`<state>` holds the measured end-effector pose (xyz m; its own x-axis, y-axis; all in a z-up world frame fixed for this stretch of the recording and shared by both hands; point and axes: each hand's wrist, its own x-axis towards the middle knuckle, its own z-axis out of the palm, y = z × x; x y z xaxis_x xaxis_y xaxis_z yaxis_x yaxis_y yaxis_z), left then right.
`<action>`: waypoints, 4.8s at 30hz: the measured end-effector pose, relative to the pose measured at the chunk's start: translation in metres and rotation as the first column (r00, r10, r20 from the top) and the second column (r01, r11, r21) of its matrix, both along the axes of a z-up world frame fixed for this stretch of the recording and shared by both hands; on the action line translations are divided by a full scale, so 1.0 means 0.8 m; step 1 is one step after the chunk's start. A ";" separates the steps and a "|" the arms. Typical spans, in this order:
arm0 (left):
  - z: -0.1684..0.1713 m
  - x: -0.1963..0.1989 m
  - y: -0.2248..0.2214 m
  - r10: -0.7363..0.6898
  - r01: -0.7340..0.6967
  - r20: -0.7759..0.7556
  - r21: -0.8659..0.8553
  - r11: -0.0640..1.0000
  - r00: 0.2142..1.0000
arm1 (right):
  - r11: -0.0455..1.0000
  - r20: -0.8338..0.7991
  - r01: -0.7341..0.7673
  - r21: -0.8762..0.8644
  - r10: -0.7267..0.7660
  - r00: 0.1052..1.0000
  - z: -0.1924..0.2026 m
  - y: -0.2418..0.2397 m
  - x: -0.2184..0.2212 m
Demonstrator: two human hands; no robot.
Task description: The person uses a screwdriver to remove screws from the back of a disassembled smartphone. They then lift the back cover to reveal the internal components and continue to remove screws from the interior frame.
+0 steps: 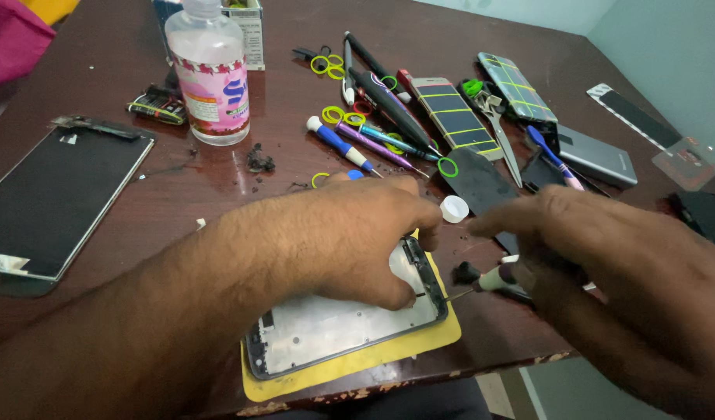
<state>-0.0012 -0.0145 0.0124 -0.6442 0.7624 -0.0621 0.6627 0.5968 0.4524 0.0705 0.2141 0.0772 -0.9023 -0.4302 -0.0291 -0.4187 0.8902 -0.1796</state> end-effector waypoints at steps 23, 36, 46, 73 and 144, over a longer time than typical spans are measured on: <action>0.006 0.003 0.000 0.005 -0.005 0.012 -0.011 1.000 1.000 | 0.994 -0.016 -0.010 -0.106 0.008 1.000 -0.005 0.004 0.005; 0.000 0.002 0.002 -0.058 0.058 0.004 0.002 0.998 0.998 | 0.997 -0.055 0.071 -0.027 -0.073 0.996 -0.008 0.000 0.001; 0.015 0.008 0.005 -0.031 0.033 0.054 -0.035 0.999 0.998 | 0.998 -0.049 0.058 -0.038 -0.060 0.997 -0.006 -0.003 0.000; 0.000 0.036 0.045 -0.110 0.109 -0.268 -0.018 0.994 0.957 | 0.914 -0.170 -0.158 -0.374 0.100 0.980 -0.049 0.058 0.019; 0.022 -0.036 -0.047 0.375 -0.319 0.169 -0.284 0.904 0.912 | 0.489 0.018 -0.108 -0.866 0.247 0.969 -0.099 -0.039 -0.062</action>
<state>-0.0298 -0.0522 0.0297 -0.8144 0.4354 -0.3836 0.2966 0.8805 0.3698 0.0207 0.1827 -0.0022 -0.8210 -0.4575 0.3415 -0.4620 0.1812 -0.8682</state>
